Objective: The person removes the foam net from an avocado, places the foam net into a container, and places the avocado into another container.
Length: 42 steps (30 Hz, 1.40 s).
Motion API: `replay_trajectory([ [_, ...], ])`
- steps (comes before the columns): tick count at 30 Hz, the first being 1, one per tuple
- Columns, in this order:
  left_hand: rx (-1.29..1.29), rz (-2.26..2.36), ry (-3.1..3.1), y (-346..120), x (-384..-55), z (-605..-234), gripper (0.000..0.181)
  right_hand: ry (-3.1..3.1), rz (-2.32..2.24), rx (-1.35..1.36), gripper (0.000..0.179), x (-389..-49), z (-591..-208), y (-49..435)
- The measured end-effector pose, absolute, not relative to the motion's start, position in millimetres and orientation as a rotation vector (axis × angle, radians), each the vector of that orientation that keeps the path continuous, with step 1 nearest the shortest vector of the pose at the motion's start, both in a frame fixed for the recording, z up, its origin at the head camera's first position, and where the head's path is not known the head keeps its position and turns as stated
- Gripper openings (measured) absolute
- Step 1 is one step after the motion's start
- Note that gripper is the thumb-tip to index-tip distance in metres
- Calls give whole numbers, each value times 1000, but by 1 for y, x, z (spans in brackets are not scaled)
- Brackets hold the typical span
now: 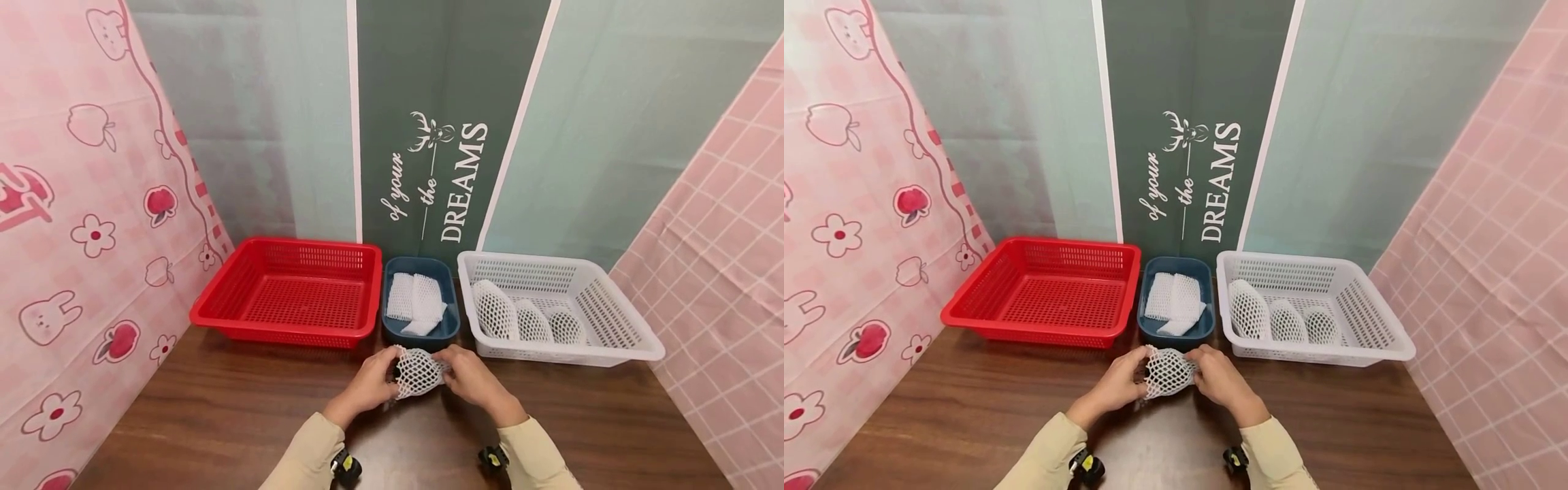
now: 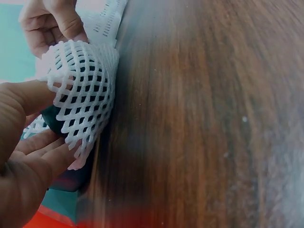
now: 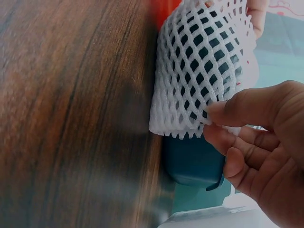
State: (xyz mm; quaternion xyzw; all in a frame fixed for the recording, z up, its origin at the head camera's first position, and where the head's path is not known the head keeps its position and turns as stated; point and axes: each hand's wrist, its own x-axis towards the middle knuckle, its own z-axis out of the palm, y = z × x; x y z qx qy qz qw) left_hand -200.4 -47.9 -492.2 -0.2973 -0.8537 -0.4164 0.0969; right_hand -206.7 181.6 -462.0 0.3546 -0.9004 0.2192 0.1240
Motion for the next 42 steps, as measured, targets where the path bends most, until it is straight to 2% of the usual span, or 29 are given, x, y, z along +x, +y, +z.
replay_trajectory([
  [18, -860, -1123, -2585, -45, -203, -490, 51, -2593, 639, 1025, 35, -206, -462, 183],
  [31, -826, -1252, -2555, -55, -202, -493, 47, -2621, 702, 963, 24, -205, -468, 189],
  [42, -798, -1354, -2542, -60, -201, -493, 47, -2604, 742, 967, 22, -204, -468, 191],
])
